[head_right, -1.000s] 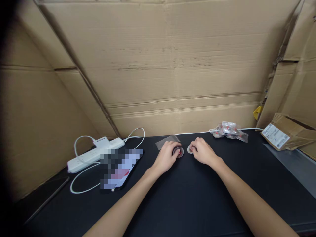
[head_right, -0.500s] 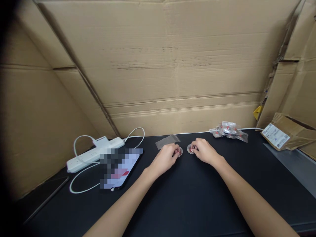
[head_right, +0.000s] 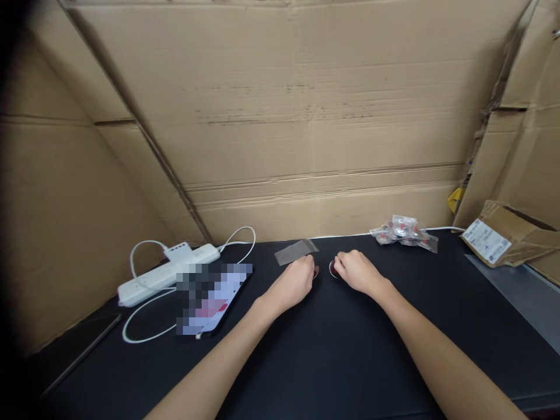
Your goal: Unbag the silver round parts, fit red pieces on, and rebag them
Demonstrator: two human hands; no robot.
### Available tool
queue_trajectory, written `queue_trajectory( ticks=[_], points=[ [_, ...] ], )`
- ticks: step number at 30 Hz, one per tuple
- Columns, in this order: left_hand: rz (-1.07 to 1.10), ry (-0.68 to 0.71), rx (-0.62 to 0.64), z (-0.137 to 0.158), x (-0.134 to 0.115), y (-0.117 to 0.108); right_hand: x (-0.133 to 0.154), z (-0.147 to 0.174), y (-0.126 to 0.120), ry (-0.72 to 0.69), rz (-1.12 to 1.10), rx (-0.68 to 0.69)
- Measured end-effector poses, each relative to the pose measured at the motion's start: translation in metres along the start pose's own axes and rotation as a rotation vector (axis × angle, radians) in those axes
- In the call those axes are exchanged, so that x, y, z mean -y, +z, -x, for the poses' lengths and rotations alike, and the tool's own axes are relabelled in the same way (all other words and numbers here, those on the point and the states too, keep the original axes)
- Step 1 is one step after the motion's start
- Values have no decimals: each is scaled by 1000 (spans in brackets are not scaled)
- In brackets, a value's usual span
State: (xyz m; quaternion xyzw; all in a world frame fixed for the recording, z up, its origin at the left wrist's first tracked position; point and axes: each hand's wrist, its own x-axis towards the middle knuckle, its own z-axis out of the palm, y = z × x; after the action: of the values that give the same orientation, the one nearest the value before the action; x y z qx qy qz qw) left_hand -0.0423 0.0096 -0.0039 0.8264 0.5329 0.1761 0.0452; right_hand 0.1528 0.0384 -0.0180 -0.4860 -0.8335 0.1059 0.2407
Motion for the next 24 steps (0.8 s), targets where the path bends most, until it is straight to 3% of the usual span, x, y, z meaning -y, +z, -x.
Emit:
queue_trajectory(
  ticks=[12, 18, 24],
  points=[
    [23, -54, -11, -1, 2, 0, -15, -2, 1, -13, -168, -58],
    [263, -81, -96, -4, 12, 4, -20, -4, 2, -82, -81, -57],
    [409, -30, -55, -4, 8, -3, -20, -6, 2, -63, -33, -71]
  ],
)
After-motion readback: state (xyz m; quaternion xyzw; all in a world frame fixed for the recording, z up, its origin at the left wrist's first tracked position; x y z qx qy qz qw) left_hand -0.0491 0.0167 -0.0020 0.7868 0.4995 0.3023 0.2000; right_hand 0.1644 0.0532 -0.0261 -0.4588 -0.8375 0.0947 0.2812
